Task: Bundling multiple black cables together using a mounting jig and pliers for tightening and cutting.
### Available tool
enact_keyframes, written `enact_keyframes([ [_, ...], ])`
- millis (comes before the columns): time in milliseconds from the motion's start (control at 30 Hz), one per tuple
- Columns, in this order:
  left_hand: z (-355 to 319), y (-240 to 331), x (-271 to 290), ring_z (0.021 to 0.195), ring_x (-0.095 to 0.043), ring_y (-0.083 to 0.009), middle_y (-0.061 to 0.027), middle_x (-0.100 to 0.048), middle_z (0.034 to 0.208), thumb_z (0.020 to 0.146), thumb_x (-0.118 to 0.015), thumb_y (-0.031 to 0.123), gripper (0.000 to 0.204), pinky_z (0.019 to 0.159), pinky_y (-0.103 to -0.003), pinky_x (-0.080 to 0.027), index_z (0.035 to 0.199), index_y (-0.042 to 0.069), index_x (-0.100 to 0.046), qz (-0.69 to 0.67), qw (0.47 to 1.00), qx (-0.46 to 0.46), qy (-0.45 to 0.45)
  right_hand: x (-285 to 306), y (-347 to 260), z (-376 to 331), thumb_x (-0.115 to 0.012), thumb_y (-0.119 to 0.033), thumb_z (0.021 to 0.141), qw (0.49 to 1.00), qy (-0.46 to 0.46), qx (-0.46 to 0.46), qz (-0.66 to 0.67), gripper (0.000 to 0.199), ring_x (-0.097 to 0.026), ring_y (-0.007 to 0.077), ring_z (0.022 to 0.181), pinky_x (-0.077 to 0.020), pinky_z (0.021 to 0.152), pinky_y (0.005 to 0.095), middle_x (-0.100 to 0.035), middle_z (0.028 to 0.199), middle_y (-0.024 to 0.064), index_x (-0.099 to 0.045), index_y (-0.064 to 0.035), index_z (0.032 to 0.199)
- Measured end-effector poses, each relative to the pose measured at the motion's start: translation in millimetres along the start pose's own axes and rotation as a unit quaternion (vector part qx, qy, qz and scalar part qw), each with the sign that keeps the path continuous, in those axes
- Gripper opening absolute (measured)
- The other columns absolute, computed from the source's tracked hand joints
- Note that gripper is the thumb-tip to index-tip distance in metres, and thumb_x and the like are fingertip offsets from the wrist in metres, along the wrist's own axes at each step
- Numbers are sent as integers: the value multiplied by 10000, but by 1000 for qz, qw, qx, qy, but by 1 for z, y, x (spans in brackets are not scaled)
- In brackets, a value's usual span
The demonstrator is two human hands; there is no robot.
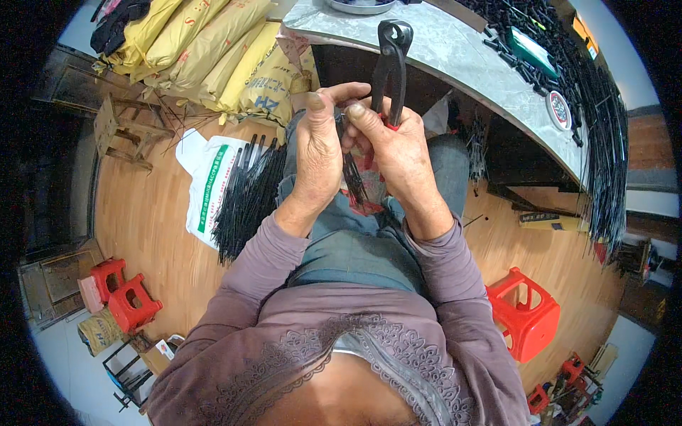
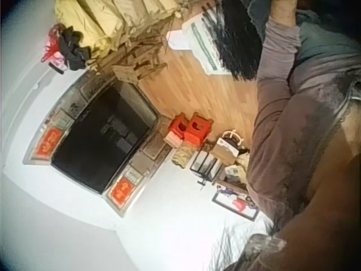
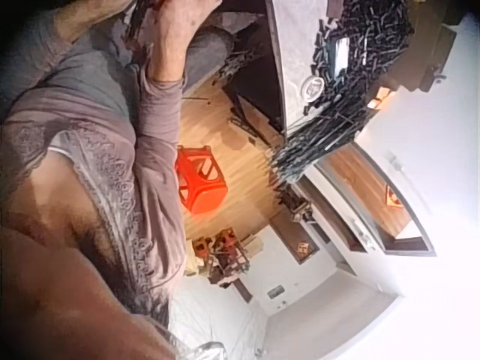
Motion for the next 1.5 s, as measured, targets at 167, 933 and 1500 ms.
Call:
enact_keyframes([
  [167, 0, -2, -1, 657, -488, -14, -15, -608, 902, 962, -291, 603, 681, 549, -152, -422, 1096, 9, -594, 3, 1000, -1, -4, 2, 0, 0, -629, -214, 916, 1000, 1, 6, -2, 176, -464, 63, 618, -380, 566, 222, -562, 730, -12, -626, -39, 909],
  [933, -2, -2, 0, 657, -465, -14, -14, -626, 916, 964, -308, 593, 658, 546, -149, -406, 1095, 18, -601, 15, 1000, -4, 2, 5, 6, -1, -645, -218, 906, 1000, 23, -9, -11, 179, -466, 59, 620, -376, 568, 215, -568, 731, -14, -635, -40, 915],
  [1500, -4, -2, 19, 756, -562, -80, -20, -582, 836, 877, -465, 667, 676, 642, -222, -473, 986, 10, -582, -69, 997, -10, 20, -37, -37, -34, -596, -121, 919, 879, 16, 256, -402, 271, -561, 97, 780, -471, 722, 252, -624, 865, 43, -609, 29, 1145],
])
Point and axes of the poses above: each hand's wrist, its own z-axis towards the middle knuckle, its own x-axis out of the back of the hand, y = z × x, the point moved 9 cm from there along z, towards the middle knuckle
